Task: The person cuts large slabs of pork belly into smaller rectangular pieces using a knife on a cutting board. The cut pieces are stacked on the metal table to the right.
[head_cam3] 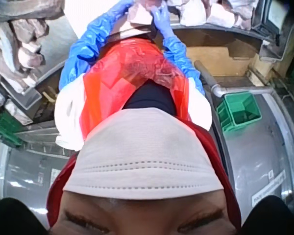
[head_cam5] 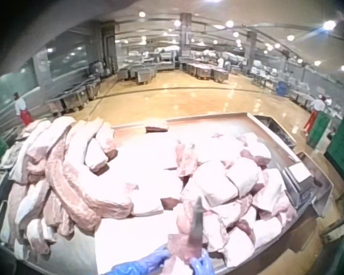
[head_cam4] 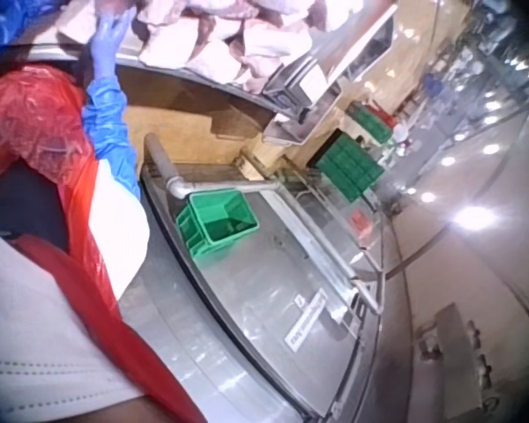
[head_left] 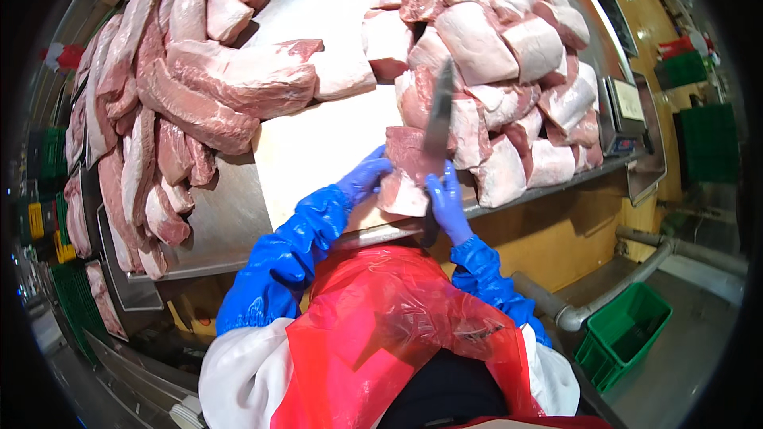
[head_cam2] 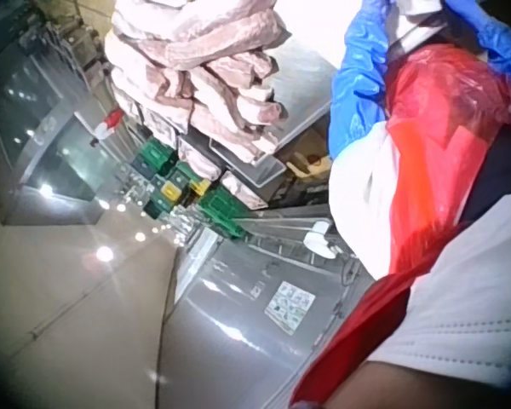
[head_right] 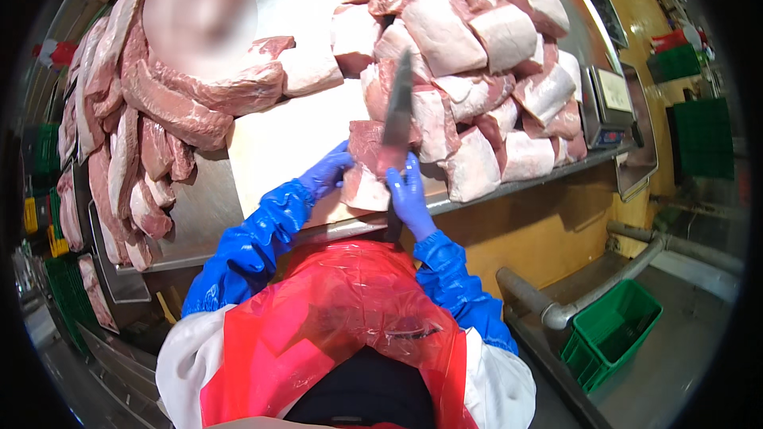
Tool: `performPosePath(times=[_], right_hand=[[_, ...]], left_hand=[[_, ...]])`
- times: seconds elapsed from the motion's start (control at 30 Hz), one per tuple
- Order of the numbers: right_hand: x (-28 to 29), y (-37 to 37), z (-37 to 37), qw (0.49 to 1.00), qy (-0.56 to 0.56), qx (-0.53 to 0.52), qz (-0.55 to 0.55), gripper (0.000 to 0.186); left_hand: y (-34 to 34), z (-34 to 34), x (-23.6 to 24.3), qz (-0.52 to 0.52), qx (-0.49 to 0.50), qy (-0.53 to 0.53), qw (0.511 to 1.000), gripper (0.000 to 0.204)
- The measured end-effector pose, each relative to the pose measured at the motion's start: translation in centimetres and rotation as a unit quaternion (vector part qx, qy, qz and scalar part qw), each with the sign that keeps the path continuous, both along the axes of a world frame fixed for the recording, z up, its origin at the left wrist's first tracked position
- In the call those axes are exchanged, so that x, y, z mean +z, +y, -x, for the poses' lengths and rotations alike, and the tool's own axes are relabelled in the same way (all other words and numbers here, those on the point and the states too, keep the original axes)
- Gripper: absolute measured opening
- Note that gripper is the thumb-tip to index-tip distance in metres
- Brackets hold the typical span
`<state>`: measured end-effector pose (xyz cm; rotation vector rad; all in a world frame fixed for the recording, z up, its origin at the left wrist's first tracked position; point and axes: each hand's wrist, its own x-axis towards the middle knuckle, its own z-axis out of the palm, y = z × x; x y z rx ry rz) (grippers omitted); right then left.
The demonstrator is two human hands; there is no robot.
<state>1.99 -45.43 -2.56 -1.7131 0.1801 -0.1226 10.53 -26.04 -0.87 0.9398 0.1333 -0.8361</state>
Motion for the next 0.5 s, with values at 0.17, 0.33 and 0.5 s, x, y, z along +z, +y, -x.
performPosePath(times=[0.17,0.33,0.5], right_hand=[[9.5,-7.1,-5.4,0.974,-0.123,-0.109,0.154,0.035],[10.5,-19.4,-13.3,0.952,-0.047,-0.262,0.153,0.033],[8.5,-6.6,-12.1,0.989,-0.062,-0.111,0.075,0.026]], left_hand=[[-9.5,-4.4,5.3,0.120,0.062,-0.200,0.970,0.059],[-11.1,-11.0,9.1,-0.158,0.107,-0.470,0.862,0.068],[14.1,-6.3,-1.1,-0.287,0.497,-0.307,0.759,0.065]])
